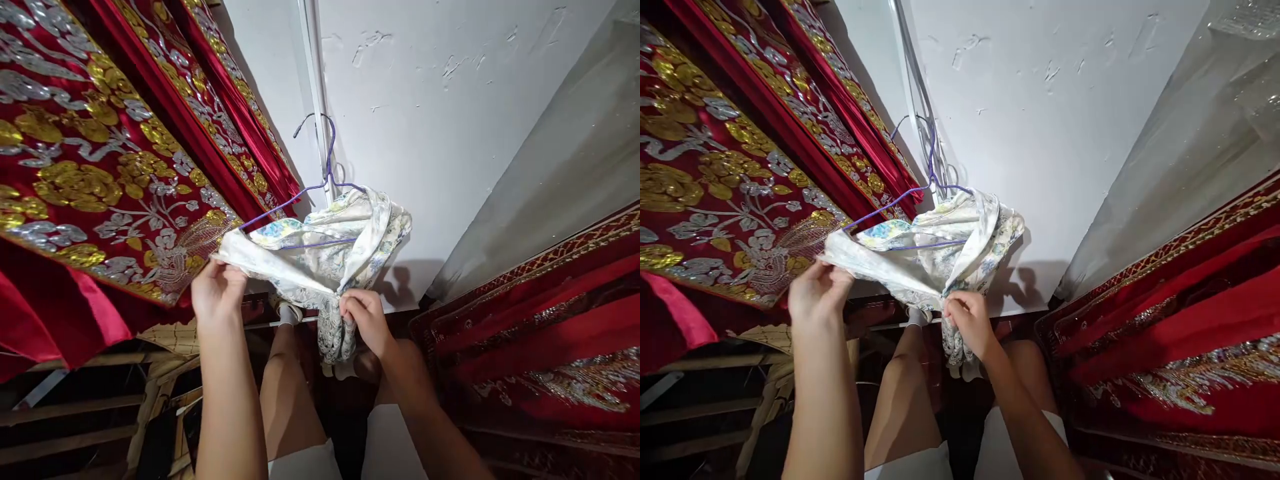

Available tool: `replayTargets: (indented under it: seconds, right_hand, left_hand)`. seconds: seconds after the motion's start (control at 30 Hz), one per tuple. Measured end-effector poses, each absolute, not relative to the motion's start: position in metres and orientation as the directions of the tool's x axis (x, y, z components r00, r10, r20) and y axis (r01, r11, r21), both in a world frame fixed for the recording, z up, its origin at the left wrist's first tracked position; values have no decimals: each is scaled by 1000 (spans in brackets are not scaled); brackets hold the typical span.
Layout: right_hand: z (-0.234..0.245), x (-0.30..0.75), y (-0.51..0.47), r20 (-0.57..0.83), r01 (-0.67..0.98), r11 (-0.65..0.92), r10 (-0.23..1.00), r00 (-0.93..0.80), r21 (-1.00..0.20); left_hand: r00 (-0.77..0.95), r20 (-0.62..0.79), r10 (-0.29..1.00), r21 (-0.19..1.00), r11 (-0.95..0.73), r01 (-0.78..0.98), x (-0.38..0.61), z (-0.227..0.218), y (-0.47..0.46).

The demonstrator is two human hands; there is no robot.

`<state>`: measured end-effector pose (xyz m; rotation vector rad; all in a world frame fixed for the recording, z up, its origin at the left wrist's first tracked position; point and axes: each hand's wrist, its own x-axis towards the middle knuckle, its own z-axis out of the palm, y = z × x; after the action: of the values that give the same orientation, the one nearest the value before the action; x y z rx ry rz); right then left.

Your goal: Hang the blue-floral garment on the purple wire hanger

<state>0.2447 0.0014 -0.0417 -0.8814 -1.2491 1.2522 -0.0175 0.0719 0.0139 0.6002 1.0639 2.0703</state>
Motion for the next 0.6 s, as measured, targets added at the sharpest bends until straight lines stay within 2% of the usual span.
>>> replayTargets:
  seconds: [0.07, 0.1, 0.17, 0.23, 0.37, 0.47, 0.53, 0.6]
  right_hand:
    - [-52, 243, -11, 139, -223, 115, 986, -93, -968]
    - [-58, 243, -17, 104, -240, 86, 993, -61, -967]
    - [-71, 246, -27, 14, -261, 18, 1000, 17, -965]
    - [-84, 253, -36, -63, -251, -46, 996, 62, -967]
    - [-99, 273, -43, -96, -105, -90, 994, 56, -990]
    - [-97, 282, -31, -21, -12, -19, 992, 128, -1000]
    - [-88, 281, -18, -12, -85, -6, 997, 76, -996]
    - [-75, 277, -8, -69, -207, -88, 993, -97, -974]
  left_hand:
    - [-592, -163, 789, 774, -270, -573, -8, -12, 72]
    - [-555, -235, 798, 750, -214, -626, 2, -25, 71]
    - [-454, -309, 836, 747, -83, -660, 26, -48, 68]
    - [-405, -317, 857, 761, -25, -648, 48, -63, 65]
    - [-326, -94, 941, 841, -100, -532, 81, -59, 49]
    - [-112, 63, 992, 898, -105, -427, 105, -33, 21]
    - [86, 173, 981, 955, -146, -258, 119, -13, -1]
    - [256, 291, 922, 953, -304, 11, 128, 3, -17]
